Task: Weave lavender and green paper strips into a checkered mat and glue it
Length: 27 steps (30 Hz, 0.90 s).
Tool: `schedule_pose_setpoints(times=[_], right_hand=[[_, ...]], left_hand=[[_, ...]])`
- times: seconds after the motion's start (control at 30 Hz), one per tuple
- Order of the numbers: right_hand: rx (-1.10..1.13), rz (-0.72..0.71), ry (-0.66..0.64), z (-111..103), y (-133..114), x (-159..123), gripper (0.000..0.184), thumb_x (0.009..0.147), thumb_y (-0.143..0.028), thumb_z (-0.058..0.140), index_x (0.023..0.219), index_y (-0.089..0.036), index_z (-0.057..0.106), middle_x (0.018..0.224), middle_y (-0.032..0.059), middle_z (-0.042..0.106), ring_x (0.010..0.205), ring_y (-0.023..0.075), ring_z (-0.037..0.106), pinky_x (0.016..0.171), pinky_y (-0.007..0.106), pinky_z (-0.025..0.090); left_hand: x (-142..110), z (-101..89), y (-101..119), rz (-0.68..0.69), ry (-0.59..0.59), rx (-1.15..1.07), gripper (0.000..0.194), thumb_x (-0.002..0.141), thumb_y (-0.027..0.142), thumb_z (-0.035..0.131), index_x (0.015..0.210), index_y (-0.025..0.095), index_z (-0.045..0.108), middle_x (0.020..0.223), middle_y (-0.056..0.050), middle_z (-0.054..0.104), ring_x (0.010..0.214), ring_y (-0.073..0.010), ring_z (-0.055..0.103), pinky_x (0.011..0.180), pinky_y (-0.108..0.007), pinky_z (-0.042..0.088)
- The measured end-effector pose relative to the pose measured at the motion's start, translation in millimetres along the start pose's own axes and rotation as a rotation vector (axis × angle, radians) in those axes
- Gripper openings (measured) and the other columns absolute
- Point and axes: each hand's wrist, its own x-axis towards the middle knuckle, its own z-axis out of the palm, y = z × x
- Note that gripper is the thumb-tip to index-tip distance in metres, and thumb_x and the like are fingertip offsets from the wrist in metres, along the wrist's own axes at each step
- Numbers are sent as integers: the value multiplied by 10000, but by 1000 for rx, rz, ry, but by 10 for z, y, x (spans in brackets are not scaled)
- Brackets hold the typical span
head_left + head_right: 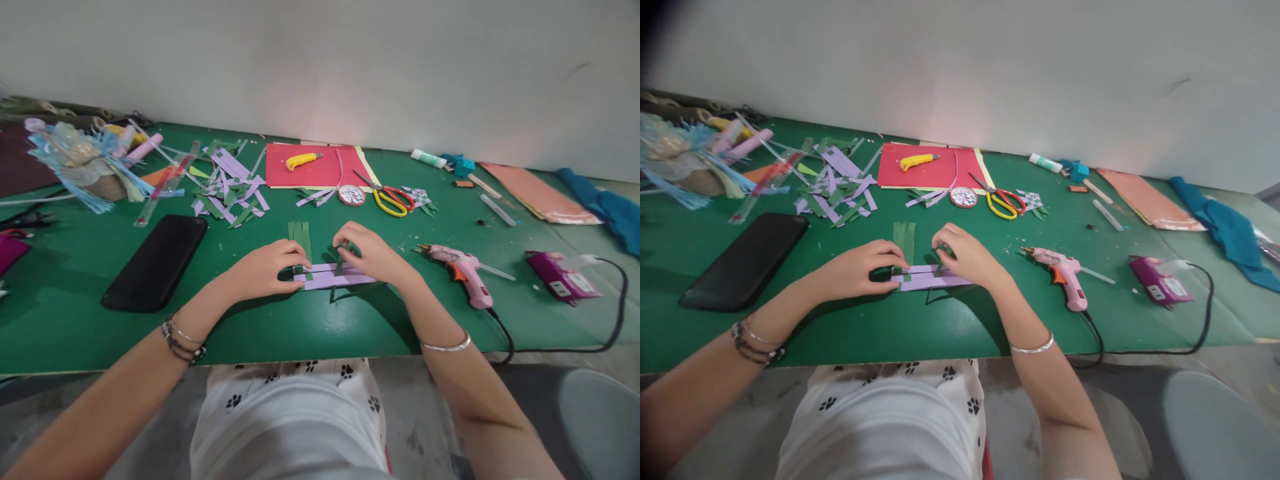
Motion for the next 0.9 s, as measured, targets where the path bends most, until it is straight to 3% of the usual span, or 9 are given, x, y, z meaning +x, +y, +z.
schedule_pose_setpoints(times=[0.13,0.3,0.63,0.77,0.9], right_hand=[[15,17,35,-50,-15,-24,71,754,-141,452,714,-179,496,709,13,486,670,125,464,641,255,385],[23,-77,-65,-9,-32,-28,99,776,-192,467,731,-180,555,765,33,549,765,144,502,726,283,382],[-56,-8,-85,-3,4,-42,128,789,-226,458,743,-186,570,795,33,571,801,154,515,729,297,342],[-131,31,-83,-91,-110,-111,133,807,-251,459,746,-187,559,798,21,580,809,152,516,754,313,306],[-211,55,-138,-177,-265,-342,157,777,-345,527,854,-217,575,935,36,588,896,186,505,778,343,293]], left_hand=[[-17,-9,16,16,25,-5,233,822,285,437,942,181,608,1002,-63,558,951,-184,511,828,-291,406],[-35,-25,7,34,-56,40,241,760,318,548,955,188,602,1038,-59,548,943,-199,512,802,-298,415],[-2,29,12,29,-108,82,225,777,322,558,945,174,583,1015,-70,549,917,-203,517,777,-310,410],[4,43,12,28,-96,86,204,781,308,543,938,183,578,1001,-62,552,915,-199,518,775,-302,405],[4,42,11,22,-95,80,201,773,303,545,929,182,580,992,-58,555,893,-196,520,755,-296,405]])
